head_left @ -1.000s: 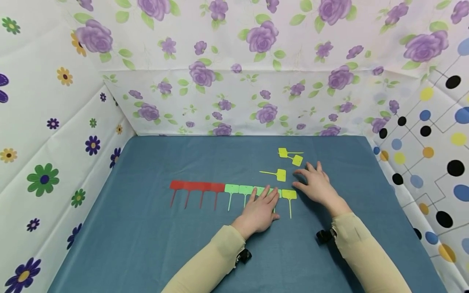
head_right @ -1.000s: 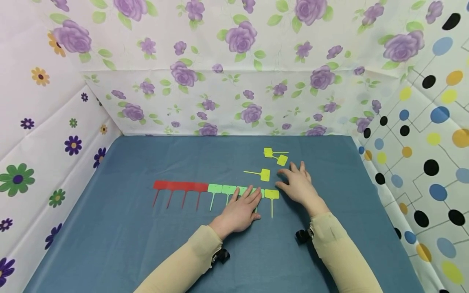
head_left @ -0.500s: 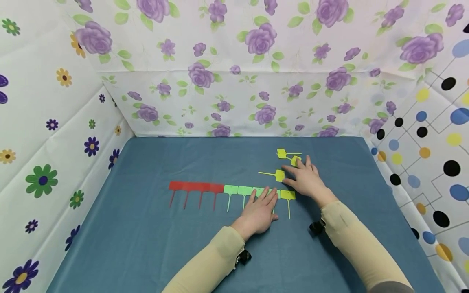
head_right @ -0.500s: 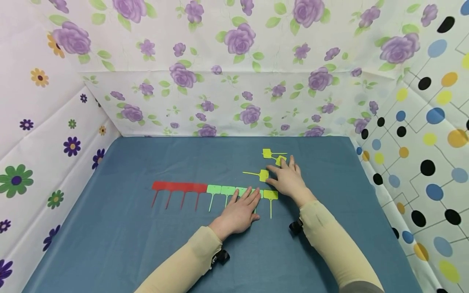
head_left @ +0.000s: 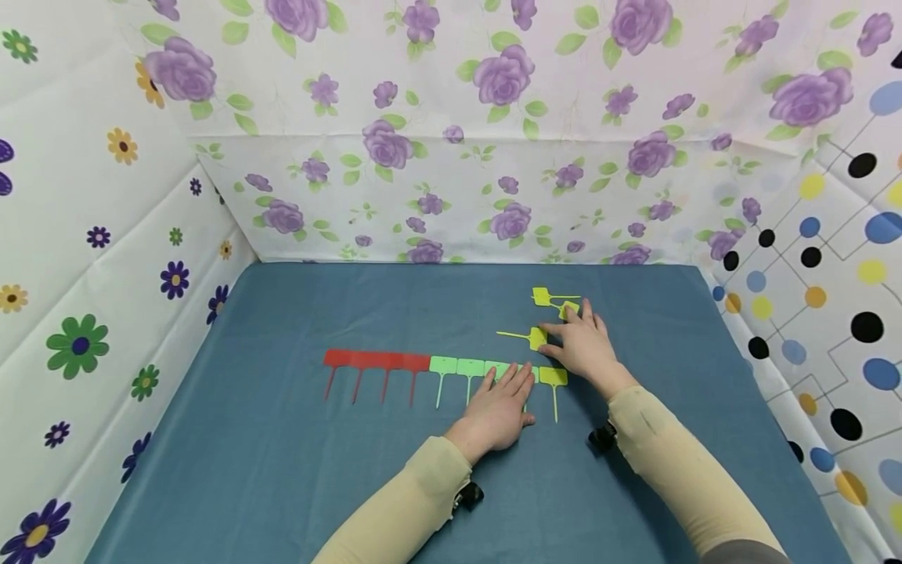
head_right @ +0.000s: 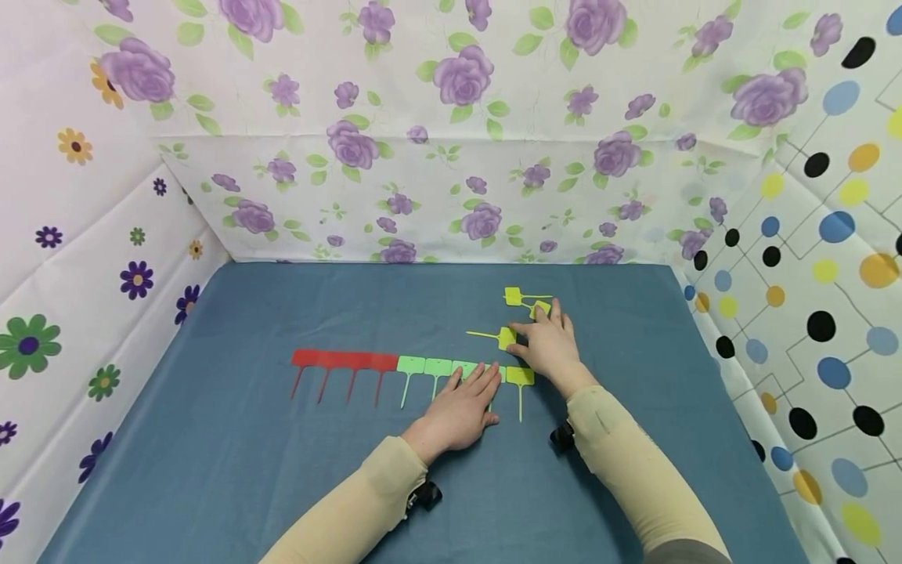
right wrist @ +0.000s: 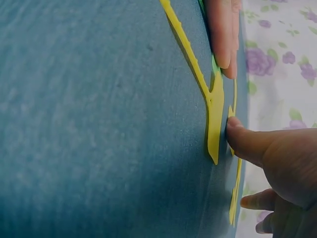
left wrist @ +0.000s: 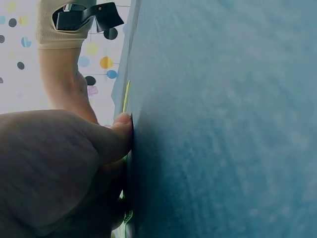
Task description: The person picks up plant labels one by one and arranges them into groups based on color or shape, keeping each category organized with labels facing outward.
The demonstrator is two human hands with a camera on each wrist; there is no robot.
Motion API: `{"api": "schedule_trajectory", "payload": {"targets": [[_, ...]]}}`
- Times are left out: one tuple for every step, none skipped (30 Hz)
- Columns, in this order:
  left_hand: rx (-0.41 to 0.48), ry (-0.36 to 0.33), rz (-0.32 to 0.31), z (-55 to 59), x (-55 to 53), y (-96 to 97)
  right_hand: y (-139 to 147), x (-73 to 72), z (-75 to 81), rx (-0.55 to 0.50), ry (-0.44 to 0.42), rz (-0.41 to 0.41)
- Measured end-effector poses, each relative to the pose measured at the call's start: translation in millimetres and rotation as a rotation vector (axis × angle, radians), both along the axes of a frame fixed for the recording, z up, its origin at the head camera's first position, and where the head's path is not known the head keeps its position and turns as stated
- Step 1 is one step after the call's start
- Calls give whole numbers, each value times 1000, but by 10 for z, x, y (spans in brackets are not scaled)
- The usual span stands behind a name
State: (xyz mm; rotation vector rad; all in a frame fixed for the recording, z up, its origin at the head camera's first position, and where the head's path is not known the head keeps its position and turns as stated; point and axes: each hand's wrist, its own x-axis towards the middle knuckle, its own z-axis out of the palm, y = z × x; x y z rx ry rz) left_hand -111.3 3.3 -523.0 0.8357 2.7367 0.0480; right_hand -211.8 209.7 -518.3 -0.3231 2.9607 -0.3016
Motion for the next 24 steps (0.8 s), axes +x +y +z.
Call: {"api": "schedule_trajectory", "payload": {"targets": [[-3, 1, 0, 0, 1, 0, -1, 1, -5, -6, 2, -5], [-5, 0, 1, 4, 2, 2, -1, 4, -4, -13, 2, -10], [-7, -1, 2, 8, 4, 4, -1, 8, -3, -18, 5, -14], [-8, 0, 2, 9, 4, 6, -2, 11, -1, -23, 6, -17], [-10, 2, 2, 8, 3, 7, -3, 13, -1, -29, 7, -20], [-12, 4, 1, 6, 3, 8, -5, 15, 0, -32, 8, -23], [-13, 6, 1, 5, 2, 9, -9, 17, 3, -35, 8, -27], [-14, 8, 0, 5, 1, 10, -11, 19, 4, -37, 8, -29], [-16, 13, -1, 6, 1, 10, -13, 21, 7, -37, 9, -30], [-18, 15, -3, 4, 0, 11, -13, 20, 5, -38, 9, -32], [-20, 15, -4, 2, 0, 13, -12, 18, 3, -39, 8, -34], [-22, 15, -5, 0, -1, 15, -11, 18, 0, -36, 10, -34], [-24, 17, -5, 0, 2, 15, -9, 18, -2, -34, 10, -34], [-25, 16, -7, -6, 2, 16, -7, 17, -8, -33, 10, -34], [-24, 15, -8, -10, 1, 18, -6, 16, -12, -30, 13, -35], [-22, 11, -10, -17, 0, 20, -3, 14, -20, -29, 17, -36], [-19, 8, -10, -21, 0, 20, -4, 14, -25, -26, 24, -36], [-18, 6, -11, -23, 1, 20, -9, 14, -25, -28, 31, -36], [-16, 4, -10, -27, 0, 20, -14, 11, -28, -31, 37, -36], [-15, -1, -9, -28, -2, 19, -20, 7, -31, -36, 44, -36], [-15, -2, -8, -25, -2, 17, -23, 3, -33, -44, 50, -37], [-14, -2, -7, -26, -5, 16, -25, -4, -35, -51, 53, -38], [-16, 0, -6, -24, -7, 15, -27, -9, -34, -61, 54, -39], [-17, 2, -5, -23, -9, 15, -28, -14, -32, -74, 53, -40]]}}
